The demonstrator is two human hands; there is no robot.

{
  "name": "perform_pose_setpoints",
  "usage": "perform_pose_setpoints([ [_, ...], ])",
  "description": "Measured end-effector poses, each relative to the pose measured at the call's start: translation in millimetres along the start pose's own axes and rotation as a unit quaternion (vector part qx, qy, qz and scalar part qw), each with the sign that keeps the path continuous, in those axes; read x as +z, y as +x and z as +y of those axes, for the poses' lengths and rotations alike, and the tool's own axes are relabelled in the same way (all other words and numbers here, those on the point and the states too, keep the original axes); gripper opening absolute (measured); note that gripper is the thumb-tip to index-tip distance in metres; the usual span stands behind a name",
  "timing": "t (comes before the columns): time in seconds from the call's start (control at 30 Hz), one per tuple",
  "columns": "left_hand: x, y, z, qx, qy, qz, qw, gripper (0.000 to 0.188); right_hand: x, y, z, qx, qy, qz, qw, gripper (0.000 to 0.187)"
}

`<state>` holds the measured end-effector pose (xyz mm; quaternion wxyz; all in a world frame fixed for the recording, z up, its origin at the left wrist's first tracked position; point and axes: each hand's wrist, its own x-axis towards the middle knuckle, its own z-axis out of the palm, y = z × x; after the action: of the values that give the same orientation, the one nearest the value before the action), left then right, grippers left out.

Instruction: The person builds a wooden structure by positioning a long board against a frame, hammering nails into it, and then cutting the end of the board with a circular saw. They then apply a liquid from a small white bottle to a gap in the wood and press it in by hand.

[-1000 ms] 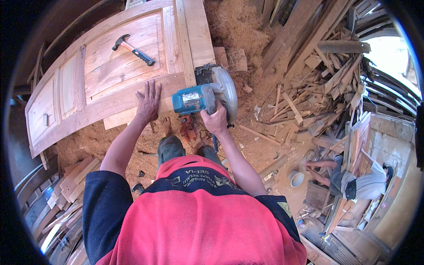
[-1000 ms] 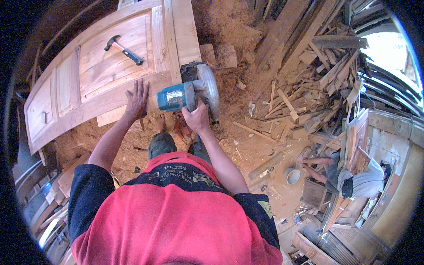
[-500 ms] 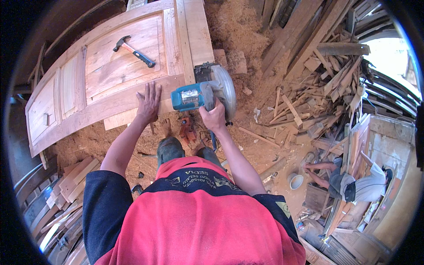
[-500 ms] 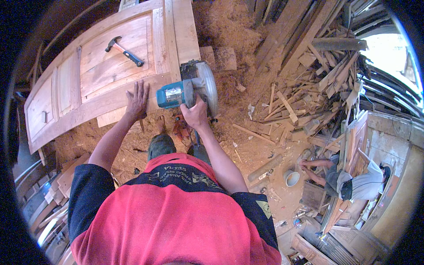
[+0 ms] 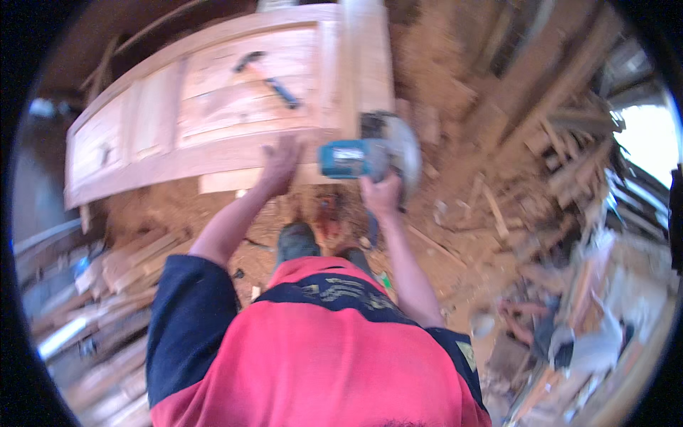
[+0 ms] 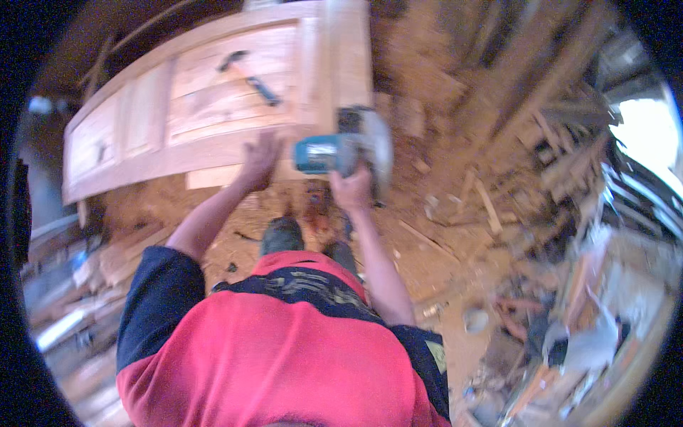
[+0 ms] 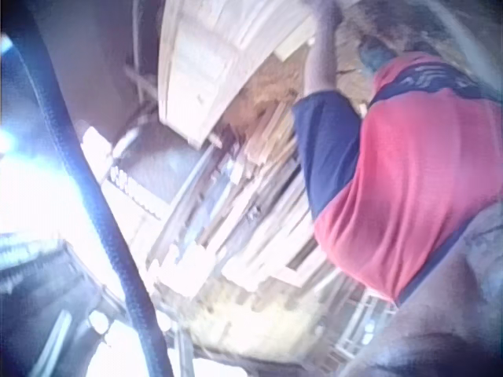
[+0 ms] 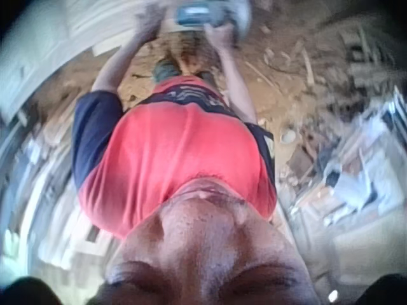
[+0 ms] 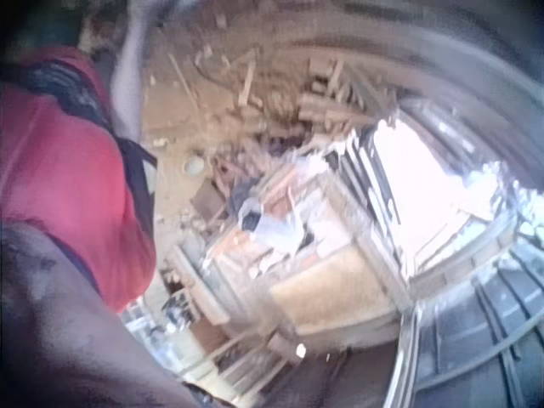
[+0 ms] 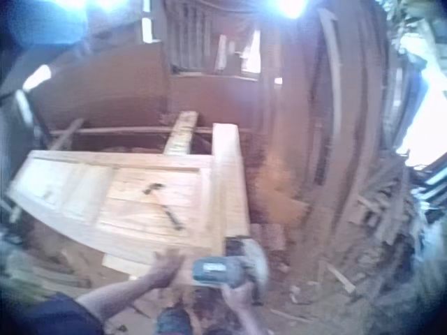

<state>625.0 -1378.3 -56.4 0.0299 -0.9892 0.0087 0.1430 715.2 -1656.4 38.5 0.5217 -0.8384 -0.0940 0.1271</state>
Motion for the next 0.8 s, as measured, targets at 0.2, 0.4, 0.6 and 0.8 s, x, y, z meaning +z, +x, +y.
perform_pose_setpoints([
  [0.2, -3, 5, 0, 0.011, 0.078, 0.034, 0.996, 0.107, 5, 9, 28, -0.017, 0.110, 0.006, 0.994, 0.038],
  [0.4, -3, -9, 8, 0.001, 0.093, 0.051, 0.994, 0.109, 6, 10, 38, 0.029, 0.150, -0.001, 0.988, 0.036],
  [0.6, -5, -14, 9, -0.014, 0.101, 0.105, 0.989, 0.121, 9, 22, 45, 0.019, 0.154, -0.008, 0.988, 0.042],
  [0.8, -10, -14, 8, -0.007, 0.100, 0.030, 0.994, 0.102, 9, 27, 45, 0.041, 0.148, -0.004, 0.988, 0.044],
])
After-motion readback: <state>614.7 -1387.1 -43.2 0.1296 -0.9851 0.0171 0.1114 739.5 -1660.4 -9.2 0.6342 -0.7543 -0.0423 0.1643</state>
